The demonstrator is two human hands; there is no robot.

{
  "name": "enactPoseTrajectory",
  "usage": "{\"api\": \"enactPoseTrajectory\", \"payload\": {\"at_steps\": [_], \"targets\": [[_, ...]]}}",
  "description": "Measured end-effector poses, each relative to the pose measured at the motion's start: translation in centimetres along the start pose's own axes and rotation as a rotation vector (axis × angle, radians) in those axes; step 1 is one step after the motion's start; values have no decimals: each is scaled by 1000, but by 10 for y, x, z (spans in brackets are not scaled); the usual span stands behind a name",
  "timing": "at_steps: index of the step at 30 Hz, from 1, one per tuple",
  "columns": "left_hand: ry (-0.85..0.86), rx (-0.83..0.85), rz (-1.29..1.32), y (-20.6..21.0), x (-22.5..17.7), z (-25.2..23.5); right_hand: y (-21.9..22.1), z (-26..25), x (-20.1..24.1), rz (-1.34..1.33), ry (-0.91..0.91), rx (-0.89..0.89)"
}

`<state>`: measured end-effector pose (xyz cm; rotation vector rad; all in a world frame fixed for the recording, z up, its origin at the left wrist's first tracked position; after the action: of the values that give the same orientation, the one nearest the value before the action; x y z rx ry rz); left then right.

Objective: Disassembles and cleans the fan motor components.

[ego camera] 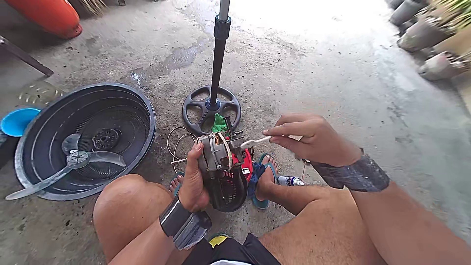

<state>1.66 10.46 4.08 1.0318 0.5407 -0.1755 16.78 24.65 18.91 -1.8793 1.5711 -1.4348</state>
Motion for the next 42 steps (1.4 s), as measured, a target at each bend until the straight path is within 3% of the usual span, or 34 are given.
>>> {"api": "enactPoseTrajectory", "payload": {"at_steps": [3, 7, 10, 12, 15, 17, 20, 24, 26, 28, 30, 33, 38, 42], "targets": [[-27, 13, 31, 0, 5, 1, 22, 1, 20, 93, -34, 31], [-41, -28, 31, -3, 6, 1, 21, 5, 22, 96, -71, 198], [-19, -22, 30, -3, 3, 1, 3, 2, 25, 76, -56, 48], [36, -27, 20, -2, 0, 0, 7, 0, 25, 150, -16, 24], [87, -110, 17, -7, -1, -1, 26, 11, 13, 144, 117, 177], [107, -143, 38, -10, -4, -1, 27, 20, 2, 23, 236, 219], [191, -137, 47, -10, -13, -2, 29, 26, -6, -292, 459, 63], [246, -119, 55, -9, -17, -6, 85, 40, 15, -724, 662, 67], [265, -135, 47, -14, -19, -7, 96, 46, 17, -679, 653, 127], [293, -162, -1, -21, -22, -8, 78, 43, 6, -489, 587, 178], [326, -190, -32, -24, -27, -7, 49, 37, -1, -383, 520, 80], [377, -188, -83, -23, -31, -6, 45, 32, 13, -579, 515, -32], [422, -217, -218, -21, -33, -5, 72, 30, 13, -830, 616, 119], [387, -220, -202, -22, -33, -3, 74, 32, 9, -831, 620, 142]]}}
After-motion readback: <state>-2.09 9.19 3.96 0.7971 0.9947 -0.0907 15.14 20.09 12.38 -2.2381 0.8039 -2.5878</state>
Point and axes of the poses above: each hand's wrist, its own z-axis away from the middle knuckle, its own y-axis out of the palm, x = y × z, the point moved 10 cm from there along -z, towards the middle knuckle, and after that the axes turned 8 degrees about -x, right-handed, at the moved point
